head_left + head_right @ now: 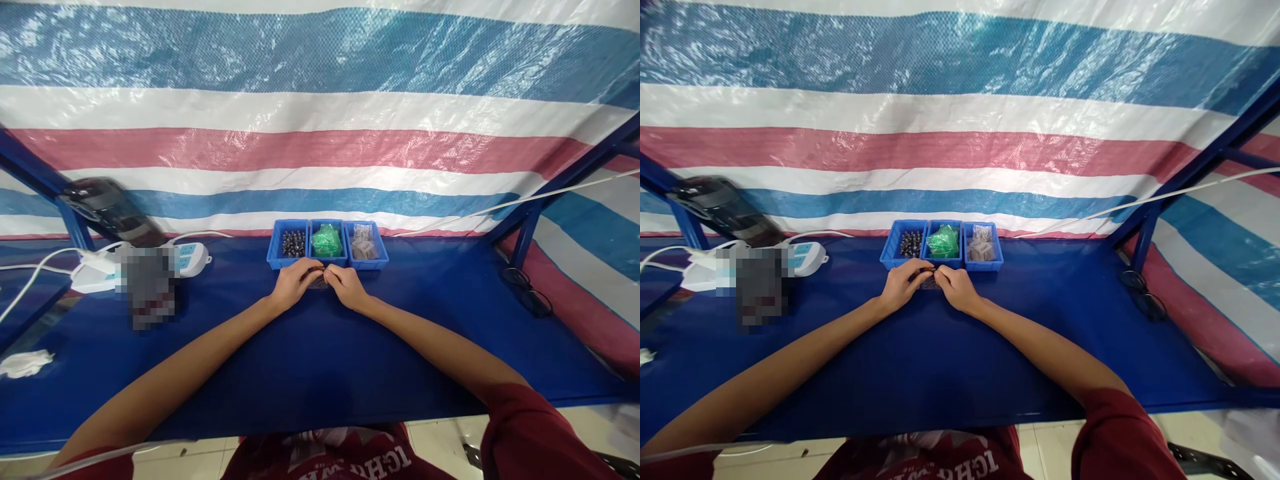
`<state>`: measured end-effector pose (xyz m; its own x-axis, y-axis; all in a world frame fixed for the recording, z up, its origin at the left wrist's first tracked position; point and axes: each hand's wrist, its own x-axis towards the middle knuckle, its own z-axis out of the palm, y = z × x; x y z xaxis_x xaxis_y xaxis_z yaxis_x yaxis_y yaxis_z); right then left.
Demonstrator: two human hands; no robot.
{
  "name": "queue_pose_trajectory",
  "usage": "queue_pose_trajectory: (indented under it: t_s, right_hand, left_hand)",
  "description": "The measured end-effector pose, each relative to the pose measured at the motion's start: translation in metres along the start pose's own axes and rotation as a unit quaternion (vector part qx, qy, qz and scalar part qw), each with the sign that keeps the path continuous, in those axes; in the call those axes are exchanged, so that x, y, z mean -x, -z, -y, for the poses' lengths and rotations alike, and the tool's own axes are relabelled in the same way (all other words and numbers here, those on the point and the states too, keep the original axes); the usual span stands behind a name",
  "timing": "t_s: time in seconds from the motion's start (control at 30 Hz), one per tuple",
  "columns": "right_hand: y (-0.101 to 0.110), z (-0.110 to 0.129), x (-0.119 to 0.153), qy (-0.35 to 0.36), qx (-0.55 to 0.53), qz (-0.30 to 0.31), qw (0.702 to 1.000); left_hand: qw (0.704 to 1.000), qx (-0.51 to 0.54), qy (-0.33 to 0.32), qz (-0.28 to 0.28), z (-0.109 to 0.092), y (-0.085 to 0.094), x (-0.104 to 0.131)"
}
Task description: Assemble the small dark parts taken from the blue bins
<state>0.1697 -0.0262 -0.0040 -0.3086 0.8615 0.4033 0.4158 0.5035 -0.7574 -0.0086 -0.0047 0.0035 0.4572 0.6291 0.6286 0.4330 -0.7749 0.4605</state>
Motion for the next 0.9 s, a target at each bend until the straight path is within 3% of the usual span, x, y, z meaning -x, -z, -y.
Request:
queue_pose_trajectory:
  t_s: [0.2, 0.9]
  right_hand:
    - [-0.0011, 0.0021, 0.0003, 0.002, 0.004, -0.009, 1.000]
    - [0.0009, 0.0036, 0.0005, 0.007, 0.011, -0.003, 1.000]
  left_hand:
    - [0.995, 0.015, 0.064, -0.070, -0.0010, 0.0012, 0.0001]
    - [0.997, 0.014, 0.034, -0.065, -0.0012, -0.0018, -0.0004]
